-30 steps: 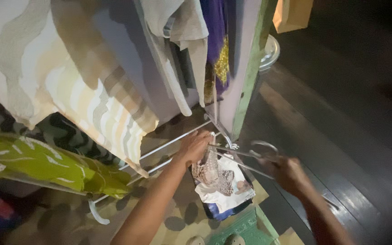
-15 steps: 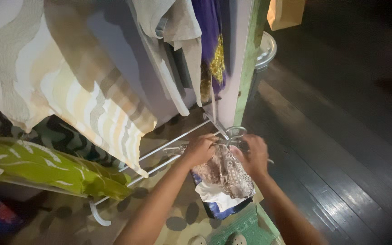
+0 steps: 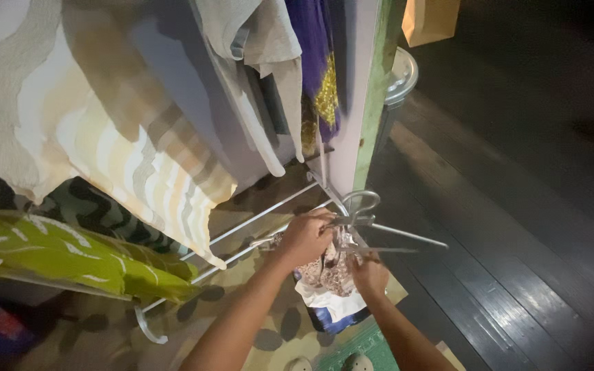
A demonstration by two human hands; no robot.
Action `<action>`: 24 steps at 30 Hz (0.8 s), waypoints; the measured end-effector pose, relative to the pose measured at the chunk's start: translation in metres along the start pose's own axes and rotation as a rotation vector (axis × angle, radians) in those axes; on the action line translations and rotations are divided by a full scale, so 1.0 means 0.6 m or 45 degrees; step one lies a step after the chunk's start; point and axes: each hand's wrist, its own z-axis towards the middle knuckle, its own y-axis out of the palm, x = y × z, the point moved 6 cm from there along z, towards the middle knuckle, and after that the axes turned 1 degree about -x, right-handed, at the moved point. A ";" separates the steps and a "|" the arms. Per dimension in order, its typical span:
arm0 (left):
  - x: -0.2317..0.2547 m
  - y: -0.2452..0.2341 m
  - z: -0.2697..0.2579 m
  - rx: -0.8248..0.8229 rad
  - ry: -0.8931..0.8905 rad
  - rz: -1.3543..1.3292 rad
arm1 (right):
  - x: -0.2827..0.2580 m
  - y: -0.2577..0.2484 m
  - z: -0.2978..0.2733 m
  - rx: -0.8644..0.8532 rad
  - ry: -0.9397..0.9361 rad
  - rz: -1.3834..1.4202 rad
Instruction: The person hangs several garments on a clothes rack using hangers. They pick up each item, place it on a hanger, and hang it on the rack one by one.
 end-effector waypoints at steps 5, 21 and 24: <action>0.007 0.001 -0.010 0.046 0.063 -0.083 | -0.021 0.019 -0.007 0.295 -0.229 0.261; -0.141 -0.039 -0.016 0.199 0.017 -0.116 | 0.154 -0.058 0.071 -0.115 0.047 0.214; -0.188 -0.034 -0.015 0.151 -0.109 -0.131 | 0.189 -0.072 0.077 -0.220 0.056 0.809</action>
